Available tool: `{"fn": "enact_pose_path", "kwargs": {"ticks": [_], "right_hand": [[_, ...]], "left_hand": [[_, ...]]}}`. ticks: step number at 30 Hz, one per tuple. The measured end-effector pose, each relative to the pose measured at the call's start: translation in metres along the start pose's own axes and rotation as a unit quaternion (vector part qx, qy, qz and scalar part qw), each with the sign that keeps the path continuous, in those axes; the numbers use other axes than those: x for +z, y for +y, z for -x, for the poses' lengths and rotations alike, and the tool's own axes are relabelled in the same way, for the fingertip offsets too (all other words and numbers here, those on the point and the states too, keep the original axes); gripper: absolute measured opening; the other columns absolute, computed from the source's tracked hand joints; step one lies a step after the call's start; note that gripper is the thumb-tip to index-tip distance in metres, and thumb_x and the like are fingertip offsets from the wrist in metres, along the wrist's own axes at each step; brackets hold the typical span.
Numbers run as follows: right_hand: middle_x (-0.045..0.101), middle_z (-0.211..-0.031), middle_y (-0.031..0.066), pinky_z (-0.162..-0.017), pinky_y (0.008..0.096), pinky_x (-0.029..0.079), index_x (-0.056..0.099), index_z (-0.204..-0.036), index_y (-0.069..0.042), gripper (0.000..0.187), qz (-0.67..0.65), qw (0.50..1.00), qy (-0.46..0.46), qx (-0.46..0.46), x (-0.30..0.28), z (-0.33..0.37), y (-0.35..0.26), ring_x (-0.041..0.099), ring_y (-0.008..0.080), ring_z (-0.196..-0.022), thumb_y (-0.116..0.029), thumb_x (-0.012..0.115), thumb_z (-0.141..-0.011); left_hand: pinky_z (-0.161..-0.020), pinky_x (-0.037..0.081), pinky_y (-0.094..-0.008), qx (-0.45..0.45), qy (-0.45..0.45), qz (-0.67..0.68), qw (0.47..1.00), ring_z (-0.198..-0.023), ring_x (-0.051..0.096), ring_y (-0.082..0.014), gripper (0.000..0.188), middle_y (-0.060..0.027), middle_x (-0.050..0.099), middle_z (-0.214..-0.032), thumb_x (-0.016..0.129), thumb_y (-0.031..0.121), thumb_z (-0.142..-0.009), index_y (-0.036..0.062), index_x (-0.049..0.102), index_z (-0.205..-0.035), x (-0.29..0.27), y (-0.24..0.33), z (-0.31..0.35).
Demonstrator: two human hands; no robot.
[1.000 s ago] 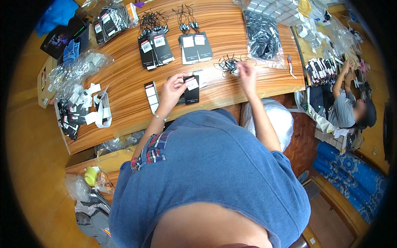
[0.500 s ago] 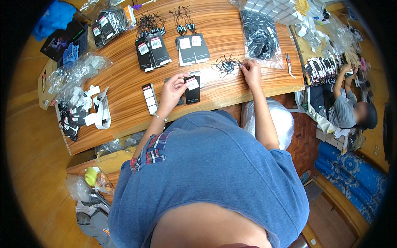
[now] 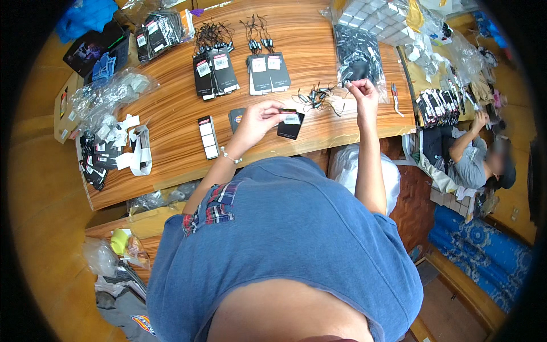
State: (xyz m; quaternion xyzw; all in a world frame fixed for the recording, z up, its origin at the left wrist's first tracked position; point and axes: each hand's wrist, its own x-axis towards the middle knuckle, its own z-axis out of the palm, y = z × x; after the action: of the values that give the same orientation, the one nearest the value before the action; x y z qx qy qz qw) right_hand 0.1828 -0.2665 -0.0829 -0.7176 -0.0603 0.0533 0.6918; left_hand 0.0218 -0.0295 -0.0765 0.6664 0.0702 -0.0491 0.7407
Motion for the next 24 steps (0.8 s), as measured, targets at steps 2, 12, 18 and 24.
{"fn": "enact_pose_path", "kwargs": {"ticks": [2,12,18,24], "right_hand": [[0.061,-0.072,0.0061,-0.065,0.0206,0.043,0.054,-0.087,0.0,0.011,-0.039,0.999,-0.014,0.018,0.006,0.003,-0.013,0.055,0.0094,-0.066,0.0,0.06,-0.078],[0.059,-0.074,0.0024,-0.067,0.0205,0.042,0.058,-0.083,-0.003,0.007,0.075,0.988,-0.014,0.134,-0.005,0.003,0.022,0.053,0.0087,-0.067,-0.003,0.063,-0.077],[0.058,-0.075,-0.0057,-0.058,0.017,0.035,0.06,-0.081,-0.008,0.006,-0.057,0.992,-0.002,0.109,-0.001,0.006,0.001,0.048,0.0019,-0.066,-0.008,0.064,-0.077],[0.061,-0.077,0.005,-0.06,0.0203,0.044,0.057,-0.087,-0.007,0.007,-0.26,0.956,-0.071,0.117,0.011,0.006,-0.014,0.054,0.0082,-0.065,-0.002,0.056,-0.081]], "left_hand": [[-0.076,0.047,-0.0221,0.008,-0.013,0.028,0.999,-0.083,0.059,-0.0095,0.019,-0.0065,0.064,-0.091,0.059,0.003,-0.081,-0.001,0.057,-0.1,0.009,0.014,-0.002],[-0.078,0.047,-0.023,0.002,-0.048,0.003,0.999,-0.087,0.059,-0.0106,0.016,-0.0059,0.062,-0.093,0.058,0.001,-0.081,-0.0024,0.057,-0.097,0.009,0.006,0.003],[-0.079,0.047,-0.0234,0.006,-0.066,-0.012,0.998,-0.088,0.059,-0.0104,0.016,-0.0056,0.062,-0.094,0.057,0.002,-0.082,-0.0017,0.057,-0.098,0.009,0.008,0.002],[-0.08,0.047,-0.0247,0.003,-0.06,-0.022,0.998,-0.09,0.059,-0.011,0.016,-0.0061,0.062,-0.097,0.059,0.004,-0.082,0.0,0.058,-0.097,0.017,0.022,-0.006]]}}
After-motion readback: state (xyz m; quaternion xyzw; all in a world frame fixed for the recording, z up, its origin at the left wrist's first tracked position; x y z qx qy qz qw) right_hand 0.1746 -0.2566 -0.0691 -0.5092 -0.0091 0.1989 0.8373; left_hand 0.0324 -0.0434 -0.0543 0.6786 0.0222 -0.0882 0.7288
